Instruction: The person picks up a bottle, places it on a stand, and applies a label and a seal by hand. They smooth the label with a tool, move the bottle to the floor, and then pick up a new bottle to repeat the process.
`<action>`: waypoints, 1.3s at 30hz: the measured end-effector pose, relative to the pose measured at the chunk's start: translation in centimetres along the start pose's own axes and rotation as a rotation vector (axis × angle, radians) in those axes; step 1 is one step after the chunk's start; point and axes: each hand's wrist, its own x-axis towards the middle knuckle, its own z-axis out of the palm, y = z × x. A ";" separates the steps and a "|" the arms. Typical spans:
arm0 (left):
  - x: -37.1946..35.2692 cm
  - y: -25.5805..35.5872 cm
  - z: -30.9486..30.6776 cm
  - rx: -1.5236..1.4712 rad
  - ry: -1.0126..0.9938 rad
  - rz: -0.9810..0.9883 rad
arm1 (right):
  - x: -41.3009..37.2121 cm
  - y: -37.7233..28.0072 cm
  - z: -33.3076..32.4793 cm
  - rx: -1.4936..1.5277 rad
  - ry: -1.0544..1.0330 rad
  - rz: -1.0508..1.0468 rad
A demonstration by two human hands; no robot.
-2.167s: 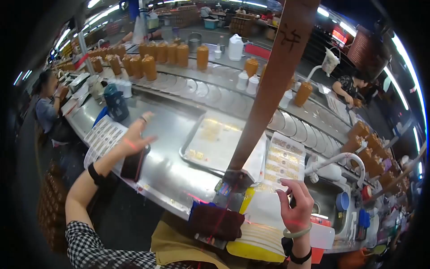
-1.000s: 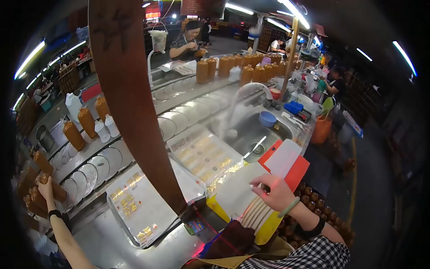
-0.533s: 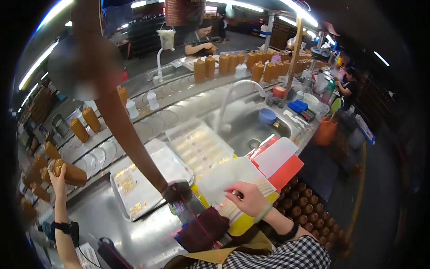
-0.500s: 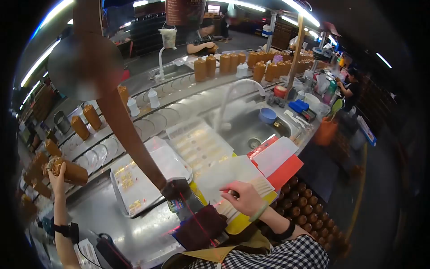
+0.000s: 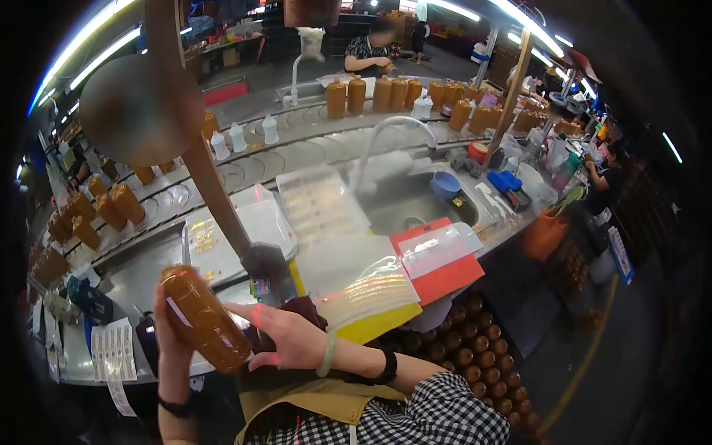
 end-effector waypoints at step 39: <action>0.8 -13.2 4.9 0.182 -0.020 -0.089 | -3.5 5.0 -0.2 -0.192 0.107 0.318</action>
